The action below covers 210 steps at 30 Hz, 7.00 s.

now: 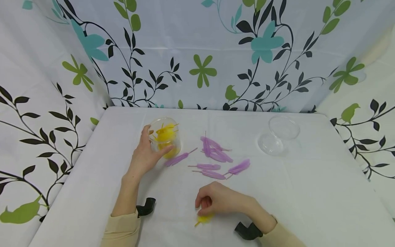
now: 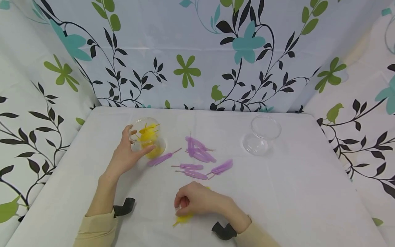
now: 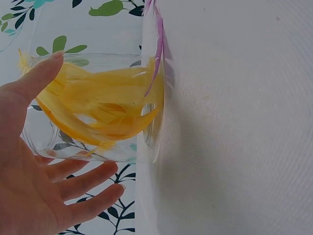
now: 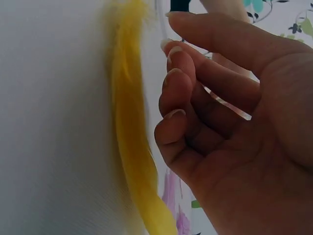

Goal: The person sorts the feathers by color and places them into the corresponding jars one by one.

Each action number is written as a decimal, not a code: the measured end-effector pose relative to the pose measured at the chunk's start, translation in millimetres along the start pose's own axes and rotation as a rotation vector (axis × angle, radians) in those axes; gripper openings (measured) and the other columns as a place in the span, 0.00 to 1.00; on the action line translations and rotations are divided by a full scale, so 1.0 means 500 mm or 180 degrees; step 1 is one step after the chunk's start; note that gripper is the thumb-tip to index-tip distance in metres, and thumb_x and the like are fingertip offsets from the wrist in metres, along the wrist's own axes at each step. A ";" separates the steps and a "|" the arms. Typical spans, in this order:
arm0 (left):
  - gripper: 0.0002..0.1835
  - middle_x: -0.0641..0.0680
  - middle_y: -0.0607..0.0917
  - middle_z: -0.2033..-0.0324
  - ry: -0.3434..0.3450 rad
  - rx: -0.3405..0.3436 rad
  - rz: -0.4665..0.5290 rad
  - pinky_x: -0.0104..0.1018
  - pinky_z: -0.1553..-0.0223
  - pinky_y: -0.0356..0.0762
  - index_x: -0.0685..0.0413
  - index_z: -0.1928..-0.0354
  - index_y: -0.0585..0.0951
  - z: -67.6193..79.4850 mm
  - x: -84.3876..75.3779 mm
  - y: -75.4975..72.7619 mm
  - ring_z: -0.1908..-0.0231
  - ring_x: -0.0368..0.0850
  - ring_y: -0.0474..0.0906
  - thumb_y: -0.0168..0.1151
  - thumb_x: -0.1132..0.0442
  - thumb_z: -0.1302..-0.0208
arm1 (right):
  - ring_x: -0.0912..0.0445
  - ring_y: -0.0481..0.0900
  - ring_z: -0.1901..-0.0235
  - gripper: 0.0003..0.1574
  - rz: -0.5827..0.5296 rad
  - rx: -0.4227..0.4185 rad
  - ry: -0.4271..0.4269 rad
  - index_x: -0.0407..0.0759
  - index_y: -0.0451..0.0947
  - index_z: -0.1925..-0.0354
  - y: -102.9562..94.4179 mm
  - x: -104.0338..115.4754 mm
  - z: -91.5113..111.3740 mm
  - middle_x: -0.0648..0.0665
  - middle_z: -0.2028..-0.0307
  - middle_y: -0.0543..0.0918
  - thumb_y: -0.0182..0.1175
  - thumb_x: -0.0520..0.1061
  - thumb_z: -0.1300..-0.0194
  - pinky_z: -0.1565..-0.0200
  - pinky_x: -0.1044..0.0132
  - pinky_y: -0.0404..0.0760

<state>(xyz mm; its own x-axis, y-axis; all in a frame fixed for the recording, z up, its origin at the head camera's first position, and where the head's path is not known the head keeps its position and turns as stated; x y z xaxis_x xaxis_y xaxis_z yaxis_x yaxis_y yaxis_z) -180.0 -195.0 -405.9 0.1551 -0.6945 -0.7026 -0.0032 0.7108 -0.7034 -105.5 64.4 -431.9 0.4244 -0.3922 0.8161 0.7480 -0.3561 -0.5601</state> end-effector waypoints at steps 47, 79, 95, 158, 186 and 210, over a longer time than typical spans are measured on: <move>0.62 0.59 0.56 0.23 -0.0052 0.0032 -0.0005 0.73 0.37 0.62 0.39 0.21 0.37 0.000 -0.002 -0.001 0.30 0.70 0.61 0.65 0.29 0.45 | 0.67 0.76 0.70 0.04 0.0027 -0.1291 -0.0928 0.50 0.84 0.63 -0.049 0.044 0.022 0.58 0.71 0.83 0.68 0.41 0.36 0.66 0.71 0.81; 0.62 0.57 0.57 0.23 0.0024 0.0009 0.0054 0.71 0.37 0.64 0.37 0.21 0.37 -0.003 0.003 0.006 0.30 0.68 0.62 0.65 0.28 0.47 | 0.55 0.83 0.62 0.09 -0.0790 -0.2303 -0.1012 0.37 0.84 0.58 -0.144 0.062 0.001 0.41 0.64 0.88 0.66 0.30 0.38 0.54 0.67 0.84; 0.62 0.58 0.57 0.24 0.0036 -0.0001 0.0052 0.69 0.39 0.68 0.39 0.22 0.39 0.000 0.003 0.002 0.31 0.68 0.64 0.66 0.28 0.47 | 0.54 0.86 0.63 0.09 -0.1064 -0.2947 -0.0987 0.33 0.82 0.56 -0.187 0.100 -0.024 0.36 0.64 0.87 0.65 0.31 0.36 0.54 0.63 0.86; 0.62 0.61 0.58 0.24 0.0109 -0.0048 0.0044 0.72 0.39 0.66 0.41 0.21 0.38 0.004 0.008 0.005 0.31 0.72 0.62 0.65 0.29 0.45 | 0.57 0.73 0.77 0.09 -0.0628 -0.2800 0.0030 0.41 0.86 0.57 -0.134 0.060 -0.237 0.46 0.76 0.81 0.65 0.43 0.33 0.75 0.73 0.76; 0.63 0.58 0.57 0.24 0.0027 -0.0010 0.0051 0.71 0.36 0.63 0.38 0.22 0.38 -0.001 0.007 0.008 0.30 0.69 0.62 0.65 0.27 0.48 | 0.55 0.78 0.68 0.13 -0.0798 -0.2992 0.0070 0.48 0.86 0.52 -0.165 0.016 -0.104 0.48 0.69 0.83 0.68 0.48 0.35 0.64 0.63 0.79; 0.64 0.60 0.56 0.23 0.0013 0.0026 0.0023 0.73 0.37 0.62 0.38 0.21 0.36 -0.002 0.003 0.006 0.30 0.72 0.60 0.65 0.27 0.48 | 0.57 0.74 0.43 0.31 0.0359 -0.4665 0.0123 0.31 0.75 0.42 -0.259 -0.026 0.186 0.35 0.44 0.78 0.69 0.29 0.44 0.40 0.72 0.71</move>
<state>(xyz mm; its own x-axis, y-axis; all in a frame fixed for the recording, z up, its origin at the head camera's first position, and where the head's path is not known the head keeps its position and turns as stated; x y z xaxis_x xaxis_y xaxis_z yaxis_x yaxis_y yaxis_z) -180.6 -193.9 -409.2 0.1510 -0.6897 -0.7081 0.0037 0.7167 -0.6973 -160.3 194.7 -356.9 0.4130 -0.4892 0.7682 -0.4721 -0.8363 -0.2787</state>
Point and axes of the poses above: each hand's wrist, its own z-axis away from the middle knuckle, its own y-axis out of the palm, x = y × z, the point moved 3 cm from there along -z, towards the middle knuckle
